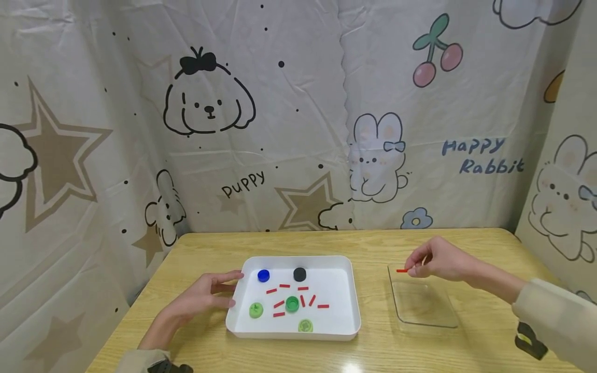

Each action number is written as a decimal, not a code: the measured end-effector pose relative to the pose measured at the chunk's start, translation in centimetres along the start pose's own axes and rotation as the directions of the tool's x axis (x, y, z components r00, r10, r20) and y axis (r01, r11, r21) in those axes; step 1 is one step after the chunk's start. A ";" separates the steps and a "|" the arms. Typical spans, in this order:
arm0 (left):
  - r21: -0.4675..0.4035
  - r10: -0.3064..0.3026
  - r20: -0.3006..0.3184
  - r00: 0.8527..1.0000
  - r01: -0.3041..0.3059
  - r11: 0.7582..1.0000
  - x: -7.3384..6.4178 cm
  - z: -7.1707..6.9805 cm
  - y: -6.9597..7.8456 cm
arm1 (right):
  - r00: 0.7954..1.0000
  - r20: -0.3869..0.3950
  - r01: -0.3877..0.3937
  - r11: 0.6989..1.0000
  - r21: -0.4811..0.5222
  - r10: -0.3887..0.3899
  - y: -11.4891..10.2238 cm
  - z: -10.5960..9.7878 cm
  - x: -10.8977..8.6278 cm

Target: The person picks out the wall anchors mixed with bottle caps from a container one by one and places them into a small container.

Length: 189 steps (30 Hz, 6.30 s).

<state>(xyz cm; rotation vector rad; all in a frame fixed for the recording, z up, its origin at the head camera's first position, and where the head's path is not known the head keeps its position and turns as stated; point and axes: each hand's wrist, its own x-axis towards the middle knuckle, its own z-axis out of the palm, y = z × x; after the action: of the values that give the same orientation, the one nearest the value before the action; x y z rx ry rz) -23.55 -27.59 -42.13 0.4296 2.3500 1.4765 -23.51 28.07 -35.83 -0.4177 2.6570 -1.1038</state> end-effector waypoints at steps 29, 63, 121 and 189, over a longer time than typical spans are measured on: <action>0.014 -0.017 -0.003 1.000 0.017 1.000 -0.1 0.1 0.5 | 0.999 -0.042 0.014 0.999 -0.040 -0.016 2.1 0.9 0.8; 0.009 -0.003 -0.002 1.000 0.004 1.000 0.1 0.0 0.2 | 0.998 -0.059 -0.003 0.995 -0.096 -0.003 1.9 1.6 2.0; -0.056 -0.001 0.009 1.000 0.001 0.998 0.1 -0.3 -0.3 | 0.962 0.173 0.232 0.965 -0.125 -0.209 -8.7 6.6 6.7; -0.014 0.006 0.015 1.000 -0.006 1.000 0.1 -0.3 0.0 | 0.962 0.240 0.196 0.942 -0.273 -0.130 -9.4 14.4 9.5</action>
<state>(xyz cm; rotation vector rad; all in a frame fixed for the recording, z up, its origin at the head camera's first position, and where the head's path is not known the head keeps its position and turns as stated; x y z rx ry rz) -23.81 -27.75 -42.00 0.4439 2.3275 1.4857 -26.18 9.04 -40.02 -0.7828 2.6263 -0.6513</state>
